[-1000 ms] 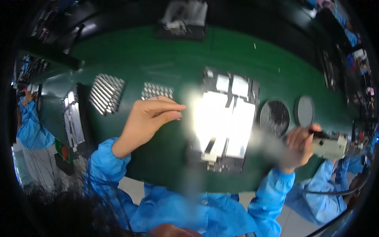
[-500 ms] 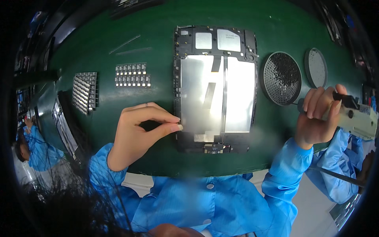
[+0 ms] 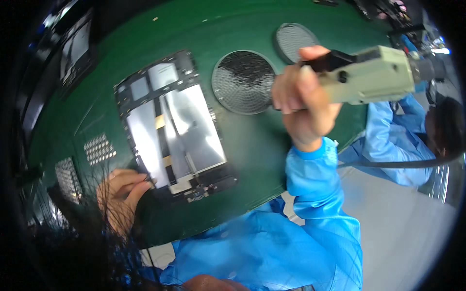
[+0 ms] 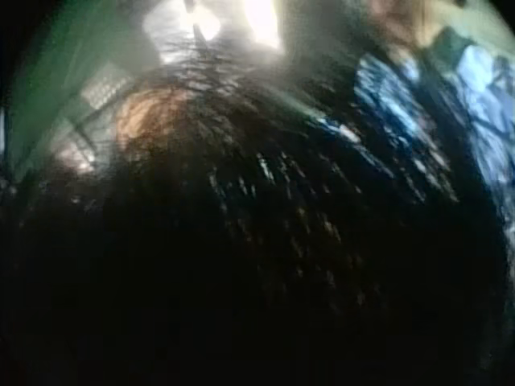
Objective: Assembling internal electronic components and adhesive strips into device housings on a production line.
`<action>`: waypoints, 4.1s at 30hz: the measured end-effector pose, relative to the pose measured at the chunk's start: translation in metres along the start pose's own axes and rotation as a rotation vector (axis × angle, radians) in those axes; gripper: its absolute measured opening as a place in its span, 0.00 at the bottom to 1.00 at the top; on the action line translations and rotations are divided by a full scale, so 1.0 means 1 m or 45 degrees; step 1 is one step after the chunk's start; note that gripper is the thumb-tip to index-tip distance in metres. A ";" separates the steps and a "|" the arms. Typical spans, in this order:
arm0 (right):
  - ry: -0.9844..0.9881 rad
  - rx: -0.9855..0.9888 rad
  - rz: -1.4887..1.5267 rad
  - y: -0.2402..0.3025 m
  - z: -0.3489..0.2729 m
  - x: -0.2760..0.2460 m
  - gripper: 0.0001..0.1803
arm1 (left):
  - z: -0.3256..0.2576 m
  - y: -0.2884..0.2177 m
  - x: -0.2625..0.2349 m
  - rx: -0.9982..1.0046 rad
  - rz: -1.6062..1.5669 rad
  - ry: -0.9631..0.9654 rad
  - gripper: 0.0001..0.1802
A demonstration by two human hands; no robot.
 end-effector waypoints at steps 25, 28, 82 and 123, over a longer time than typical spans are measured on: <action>-0.171 0.236 -0.193 -0.035 -0.010 -0.008 0.16 | 0.006 0.038 0.017 -0.551 -0.464 0.191 0.17; -0.166 0.245 -0.191 -0.035 -0.011 -0.011 0.17 | 0.009 0.033 0.018 -0.579 -0.432 0.192 0.17; 0.245 0.514 -0.171 -0.065 -0.097 0.203 0.19 | -0.003 0.050 -0.005 -0.074 -0.709 0.222 0.14; -0.199 0.117 -0.157 -0.035 -0.013 0.010 0.13 | 0.001 0.056 0.014 -0.393 -0.576 0.131 0.18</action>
Point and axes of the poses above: each hand's wrist, its own z-axis towards the middle knuckle, its own x-axis out of the palm, y = z × x, the point moved 9 cm from there along z, towards the middle knuckle, and after that the axes turned 5 degrees about -x, right-handed, at the moved point
